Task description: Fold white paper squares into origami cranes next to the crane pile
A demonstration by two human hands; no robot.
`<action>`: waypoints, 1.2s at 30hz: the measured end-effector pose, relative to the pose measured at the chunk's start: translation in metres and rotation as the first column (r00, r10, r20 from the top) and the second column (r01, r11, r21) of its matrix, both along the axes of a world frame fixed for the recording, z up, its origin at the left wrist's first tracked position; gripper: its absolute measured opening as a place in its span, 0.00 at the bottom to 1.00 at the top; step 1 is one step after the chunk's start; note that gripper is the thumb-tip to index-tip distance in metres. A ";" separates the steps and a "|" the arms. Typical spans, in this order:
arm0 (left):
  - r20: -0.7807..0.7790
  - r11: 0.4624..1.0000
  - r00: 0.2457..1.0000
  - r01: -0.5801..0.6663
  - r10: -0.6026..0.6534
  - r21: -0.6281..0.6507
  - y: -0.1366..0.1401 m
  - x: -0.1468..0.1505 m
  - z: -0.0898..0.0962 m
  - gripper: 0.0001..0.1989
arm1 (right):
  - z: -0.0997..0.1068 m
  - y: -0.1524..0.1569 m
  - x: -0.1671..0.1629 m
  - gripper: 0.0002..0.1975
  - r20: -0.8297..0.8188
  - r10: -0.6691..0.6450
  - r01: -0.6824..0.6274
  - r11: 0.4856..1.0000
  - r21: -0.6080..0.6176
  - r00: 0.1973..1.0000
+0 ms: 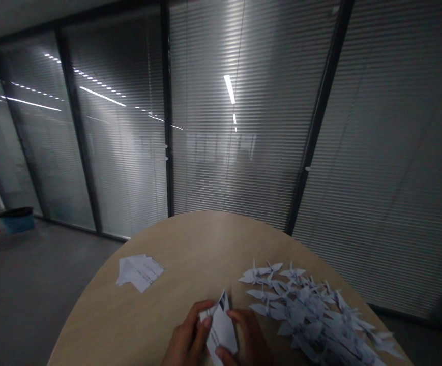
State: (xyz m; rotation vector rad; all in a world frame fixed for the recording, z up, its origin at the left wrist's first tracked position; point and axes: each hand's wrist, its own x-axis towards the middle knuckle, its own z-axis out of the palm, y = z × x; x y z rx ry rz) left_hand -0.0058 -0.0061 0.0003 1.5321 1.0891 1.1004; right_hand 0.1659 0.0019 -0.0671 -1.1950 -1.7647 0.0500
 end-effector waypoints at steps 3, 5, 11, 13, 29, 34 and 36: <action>0.016 0.999 1.000 -0.010 0.010 -0.031 0.002 -0.001 -0.003 0.25 | 0.000 -0.002 0.002 0.21 0.036 0.022 -0.021 0.999 -0.044 0.999; 0.024 0.999 1.000 0.002 -0.001 -0.051 0.003 -0.002 -0.004 0.26 | -0.001 -0.002 0.002 0.21 0.030 0.013 -0.011 0.999 -0.035 0.999; 0.071 0.994 0.997 0.049 -0.042 -0.095 0.001 -0.002 -0.002 0.27 | -0.001 0.000 -0.001 0.15 0.005 -0.004 0.004 0.999 0.032 1.000; 0.092 0.990 0.994 0.061 -0.050 -0.124 0.001 -0.002 0.000 0.27 | 0.003 -0.001 -0.003 0.13 -0.015 -0.018 0.018 0.999 0.043 1.000; 0.265 0.973 0.958 0.157 -0.108 -0.169 0.007 0.003 0.008 0.24 | 0.023 -0.009 0.000 0.20 -0.096 -0.106 0.093 0.987 -0.132 0.990; 0.240 0.971 0.957 0.199 -0.163 -0.135 0.012 0.000 0.002 0.22 | 0.032 -0.012 0.002 0.20 -0.195 -0.162 0.116 0.966 -0.229 0.967; 0.263 0.969 0.951 0.205 -0.164 -0.137 0.014 0.000 0.001 0.23 | 0.033 -0.012 0.003 0.20 -0.235 -0.195 0.130 0.955 -0.266 0.952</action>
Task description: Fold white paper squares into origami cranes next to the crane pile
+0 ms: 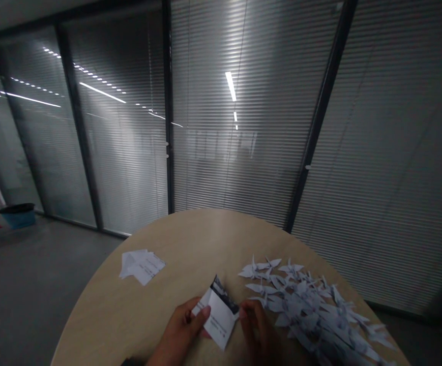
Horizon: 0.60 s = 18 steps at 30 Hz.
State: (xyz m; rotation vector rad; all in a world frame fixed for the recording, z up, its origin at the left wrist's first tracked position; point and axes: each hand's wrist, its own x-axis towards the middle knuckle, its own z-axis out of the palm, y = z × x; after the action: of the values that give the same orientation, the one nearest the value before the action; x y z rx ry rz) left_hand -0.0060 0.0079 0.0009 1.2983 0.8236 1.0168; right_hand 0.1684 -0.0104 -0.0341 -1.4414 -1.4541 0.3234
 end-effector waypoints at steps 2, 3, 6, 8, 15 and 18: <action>0.023 1.000 1.000 -0.001 0.001 -0.006 0.000 0.001 0.001 0.23 | -0.001 0.000 0.001 0.20 -0.041 -0.028 0.027 0.999 -0.034 0.999; 0.032 1.000 0.999 0.001 0.000 -0.007 -0.001 0.001 0.002 0.23 | -0.002 0.001 0.002 0.20 -0.062 -0.036 0.033 0.998 -0.050 0.997; 0.052 1.000 0.999 0.012 -0.011 -0.020 -0.003 0.001 0.006 0.23 | -0.004 0.002 0.004 0.18 -0.123 -0.021 0.010 0.996 -0.090 0.992; 0.072 0.999 0.997 0.019 -0.016 -0.040 -0.004 0.000 0.008 0.23 | -0.004 0.003 0.004 0.17 -0.162 0.002 -0.020 0.994 -0.108 0.987; 0.178 0.990 0.983 0.069 -0.047 -0.119 -0.009 -0.001 0.019 0.22 | 0.008 0.002 0.001 0.16 -0.200 -0.024 -0.006 0.988 -0.153 0.980; 0.235 0.983 0.970 0.105 -0.068 -0.148 -0.011 -0.001 0.022 0.21 | 0.013 0.000 0.001 0.15 -0.235 -0.001 -0.041 0.984 -0.174 0.972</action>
State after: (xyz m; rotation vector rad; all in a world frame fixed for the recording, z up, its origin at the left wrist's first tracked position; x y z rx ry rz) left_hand -0.0068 -0.0030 0.0230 1.0494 0.6521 0.9889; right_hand 0.1696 -0.0103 -0.0209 -1.4748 -1.2735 0.6287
